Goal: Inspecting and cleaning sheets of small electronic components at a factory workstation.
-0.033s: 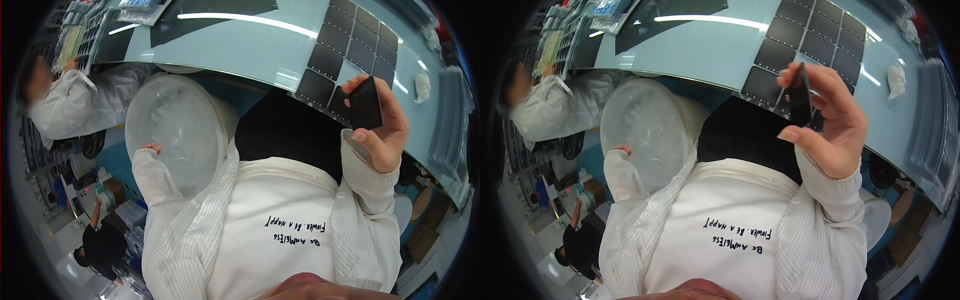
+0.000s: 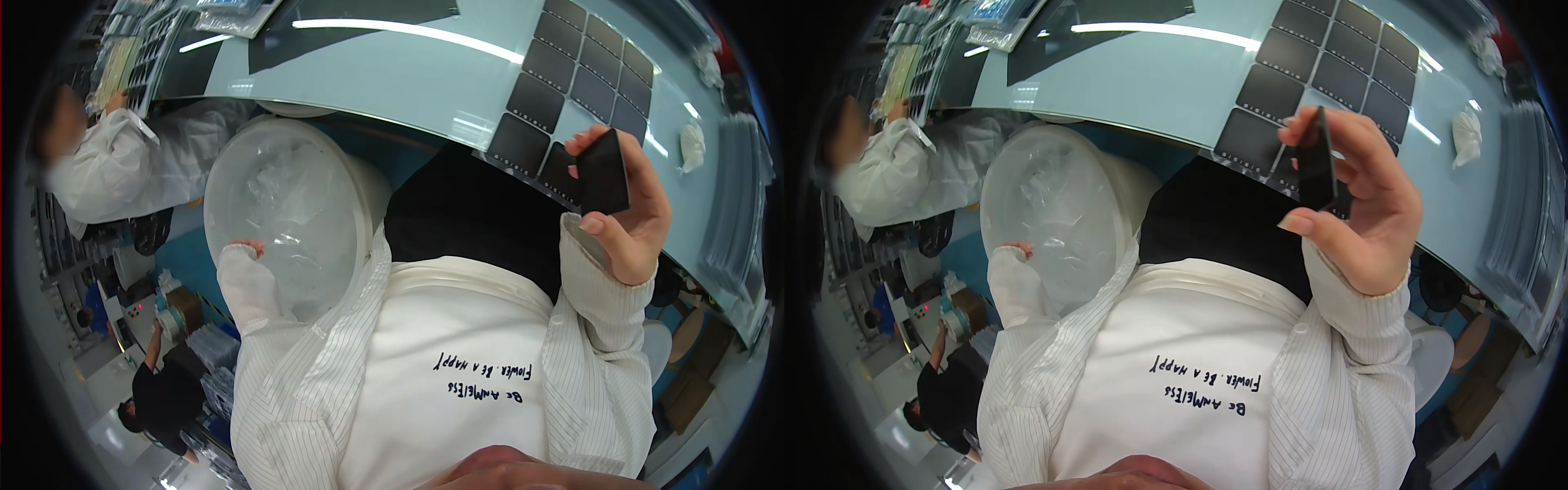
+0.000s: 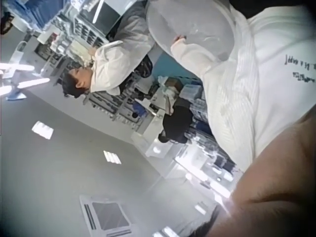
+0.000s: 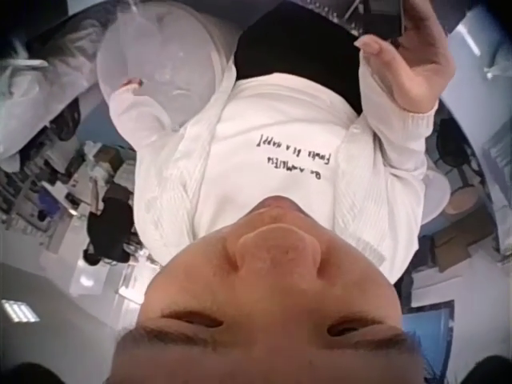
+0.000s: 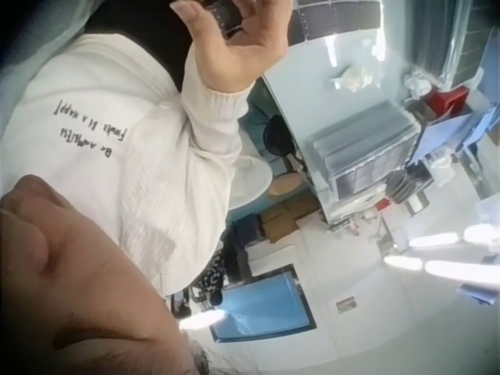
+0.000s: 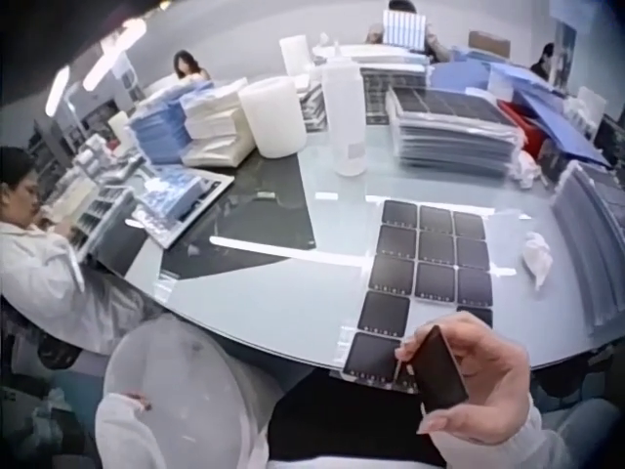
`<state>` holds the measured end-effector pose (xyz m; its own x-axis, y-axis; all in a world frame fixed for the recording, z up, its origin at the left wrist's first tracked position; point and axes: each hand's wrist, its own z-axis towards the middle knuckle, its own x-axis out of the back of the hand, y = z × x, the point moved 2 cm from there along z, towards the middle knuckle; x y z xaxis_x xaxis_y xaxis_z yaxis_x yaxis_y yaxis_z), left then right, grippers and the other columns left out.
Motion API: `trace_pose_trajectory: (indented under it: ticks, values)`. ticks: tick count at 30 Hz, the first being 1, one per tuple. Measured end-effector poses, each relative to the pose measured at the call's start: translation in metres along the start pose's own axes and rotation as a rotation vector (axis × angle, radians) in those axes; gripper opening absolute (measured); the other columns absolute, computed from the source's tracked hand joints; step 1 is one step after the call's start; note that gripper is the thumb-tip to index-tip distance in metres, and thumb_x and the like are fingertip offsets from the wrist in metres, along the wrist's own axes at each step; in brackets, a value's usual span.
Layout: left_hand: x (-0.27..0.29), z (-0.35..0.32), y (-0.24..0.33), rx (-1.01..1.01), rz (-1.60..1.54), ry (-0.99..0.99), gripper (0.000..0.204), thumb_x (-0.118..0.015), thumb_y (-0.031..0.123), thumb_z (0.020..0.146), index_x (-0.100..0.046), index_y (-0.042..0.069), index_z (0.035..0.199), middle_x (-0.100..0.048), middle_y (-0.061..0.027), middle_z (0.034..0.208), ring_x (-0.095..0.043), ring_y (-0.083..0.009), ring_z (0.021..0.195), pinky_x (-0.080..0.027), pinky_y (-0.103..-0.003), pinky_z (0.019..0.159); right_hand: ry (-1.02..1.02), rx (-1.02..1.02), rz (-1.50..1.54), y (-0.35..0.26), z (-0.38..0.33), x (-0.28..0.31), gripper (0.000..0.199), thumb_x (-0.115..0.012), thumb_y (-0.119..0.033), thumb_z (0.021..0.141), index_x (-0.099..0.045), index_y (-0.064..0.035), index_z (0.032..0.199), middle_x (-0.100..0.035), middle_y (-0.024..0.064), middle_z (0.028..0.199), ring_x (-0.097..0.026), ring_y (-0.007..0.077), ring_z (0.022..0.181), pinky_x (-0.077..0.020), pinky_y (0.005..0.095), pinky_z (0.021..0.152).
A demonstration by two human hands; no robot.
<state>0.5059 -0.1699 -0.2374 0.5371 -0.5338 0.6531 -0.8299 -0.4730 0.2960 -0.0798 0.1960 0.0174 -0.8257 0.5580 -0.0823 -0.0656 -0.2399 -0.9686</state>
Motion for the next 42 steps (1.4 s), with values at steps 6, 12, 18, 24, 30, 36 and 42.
trace_pose_trajectory:
  ticks: [6,12,18,24,30,36,42]
  values:
    - [0.037,0.040,-0.063,0.345,-0.368,0.230,0.014,-0.075,0.011,0.078,-0.070,0.003,0.089,-0.069,-0.0144,0.077,-0.067,-0.0278,0.068,-0.056,-0.035,0.068,0.066,0.014,-0.230,-0.009,-0.003,0.016,0.062,-0.078,-0.009,0.069,-0.055,0.0039,0.124,-0.058,0.0149,0.121,-0.061,0.0265,0.109,-0.0492,0.0324,0.088]
    - [0.055,0.040,0.005,0.008,-0.013,0.825,0.019,-0.072,0.018,0.080,-0.072,0.005,0.093,-0.070,-0.0109,0.080,-0.068,-0.0240,0.074,-0.054,-0.030,0.069,0.204,0.064,-0.553,-0.023,-0.005,0.020,0.057,-0.078,-0.003,0.067,-0.060,-0.0007,0.122,-0.059,0.0116,0.121,-0.061,0.0245,0.109,-0.0510,0.0293,0.082]
    - [0.024,-0.062,0.199,-0.859,-0.326,0.933,0.020,-0.071,0.022,0.085,-0.073,0.005,0.097,-0.071,-0.0054,0.083,-0.064,-0.0106,0.073,-0.050,-0.026,0.069,0.217,0.012,-0.993,-0.018,-0.004,0.026,0.058,-0.074,0.003,0.068,-0.061,-0.0058,0.124,-0.058,0.0087,0.115,-0.059,0.0199,0.103,-0.0497,0.0290,0.080]
    - [-0.073,-0.246,0.335,-1.407,-0.351,0.470,0.011,-0.064,0.009,0.089,-0.072,0.004,0.095,-0.069,-0.0051,0.085,-0.062,-0.0106,0.074,-0.046,-0.022,0.063,0.092,0.091,-0.992,0.008,0.008,0.020,0.045,-0.080,-0.007,0.065,-0.065,0.0008,0.107,-0.066,0.0150,0.108,-0.064,0.0301,0.098,-0.0503,0.0325,0.086]
    - [-0.172,-0.341,0.405,-1.843,-0.050,0.023,0.011,-0.067,0.000,0.081,-0.071,0.004,0.090,-0.068,-0.0056,0.090,-0.061,-0.0174,0.077,-0.044,-0.025,0.057,0.110,0.187,-1.155,0.023,0.008,0.032,0.028,-0.079,-0.008,0.066,-0.071,0.0008,0.091,-0.069,0.0116,0.099,-0.061,0.0296,0.106,-0.0516,0.0374,0.087]
    - [-0.222,-0.342,0.429,-1.975,0.069,-0.042,0.028,-0.062,-0.002,0.080,-0.067,0.005,0.106,-0.066,-0.0103,0.108,-0.058,-0.0287,0.102,-0.049,-0.036,0.085,0.147,0.204,-1.210,0.027,0.013,0.032,0.028,-0.080,-0.012,0.065,-0.073,-0.0010,0.089,-0.070,0.0098,0.097,-0.060,0.0300,0.108,-0.0512,0.0382,0.088]
    - [-0.226,-0.335,0.431,-1.991,0.188,-0.051,0.045,-0.054,-0.006,0.081,-0.058,0.004,0.124,-0.060,-0.0111,0.124,-0.052,-0.0332,0.116,-0.044,-0.041,0.097,0.105,0.235,-1.218,0.023,0.017,0.035,0.028,-0.081,-0.016,0.064,-0.073,-0.0025,0.088,-0.070,0.0078,0.099,-0.059,0.0290,0.108,-0.0501,0.0385,0.088]
